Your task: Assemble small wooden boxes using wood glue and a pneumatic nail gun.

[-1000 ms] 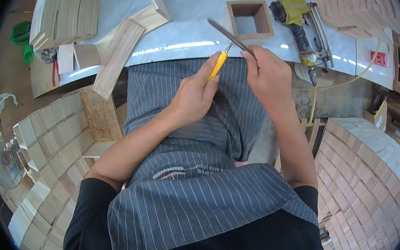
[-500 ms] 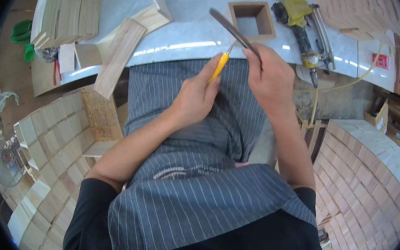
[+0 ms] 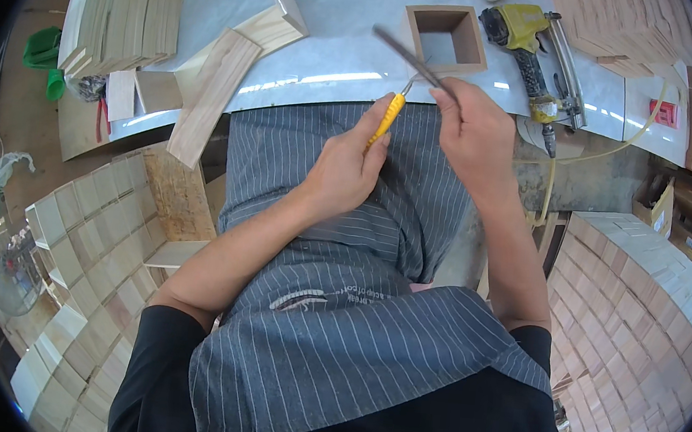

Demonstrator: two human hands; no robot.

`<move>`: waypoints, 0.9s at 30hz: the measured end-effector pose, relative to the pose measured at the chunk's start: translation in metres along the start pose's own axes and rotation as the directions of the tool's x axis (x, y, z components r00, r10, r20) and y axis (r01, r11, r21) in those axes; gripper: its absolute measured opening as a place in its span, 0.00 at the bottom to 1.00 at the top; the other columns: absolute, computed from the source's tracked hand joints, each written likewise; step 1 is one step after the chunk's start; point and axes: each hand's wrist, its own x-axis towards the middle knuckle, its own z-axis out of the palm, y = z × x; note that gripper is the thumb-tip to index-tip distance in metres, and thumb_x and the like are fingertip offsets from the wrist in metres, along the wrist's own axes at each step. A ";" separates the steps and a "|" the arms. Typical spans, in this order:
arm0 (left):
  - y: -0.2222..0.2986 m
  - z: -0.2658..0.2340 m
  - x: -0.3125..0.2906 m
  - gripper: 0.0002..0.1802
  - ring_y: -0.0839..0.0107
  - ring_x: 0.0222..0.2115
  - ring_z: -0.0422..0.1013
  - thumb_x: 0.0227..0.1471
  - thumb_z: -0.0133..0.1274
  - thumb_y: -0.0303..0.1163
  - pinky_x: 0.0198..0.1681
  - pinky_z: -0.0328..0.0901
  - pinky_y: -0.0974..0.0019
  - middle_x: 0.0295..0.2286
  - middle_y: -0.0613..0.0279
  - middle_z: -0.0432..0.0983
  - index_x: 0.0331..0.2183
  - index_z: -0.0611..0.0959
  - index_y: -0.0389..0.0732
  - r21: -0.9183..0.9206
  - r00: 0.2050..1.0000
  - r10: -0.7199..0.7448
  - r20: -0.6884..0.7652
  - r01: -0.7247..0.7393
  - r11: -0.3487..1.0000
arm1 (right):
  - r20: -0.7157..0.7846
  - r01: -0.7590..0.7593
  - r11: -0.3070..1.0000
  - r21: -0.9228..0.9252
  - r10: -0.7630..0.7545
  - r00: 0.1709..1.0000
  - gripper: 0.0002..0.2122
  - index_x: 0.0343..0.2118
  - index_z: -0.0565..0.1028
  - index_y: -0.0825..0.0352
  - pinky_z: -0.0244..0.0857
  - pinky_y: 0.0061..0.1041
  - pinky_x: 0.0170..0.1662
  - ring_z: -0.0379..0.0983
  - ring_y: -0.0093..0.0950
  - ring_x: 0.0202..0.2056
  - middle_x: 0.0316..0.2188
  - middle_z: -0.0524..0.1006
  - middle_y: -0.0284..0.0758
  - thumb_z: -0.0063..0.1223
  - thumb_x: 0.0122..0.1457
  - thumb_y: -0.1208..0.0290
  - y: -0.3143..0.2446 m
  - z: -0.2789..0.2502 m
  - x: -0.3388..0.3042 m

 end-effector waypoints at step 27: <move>-0.006 0.002 0.004 0.30 0.33 0.46 0.72 0.64 0.45 0.29 0.48 0.70 0.50 0.46 0.29 0.74 0.65 0.61 0.38 0.006 1.000 0.010 -0.008 -0.010 1.000 | 0.126 0.021 0.995 -0.100 -0.008 0.992 0.08 0.27 0.74 0.67 0.70 0.40 0.30 0.77 0.43 0.28 0.25 0.79 0.41 0.55 0.60 0.70 0.010 0.008 0.002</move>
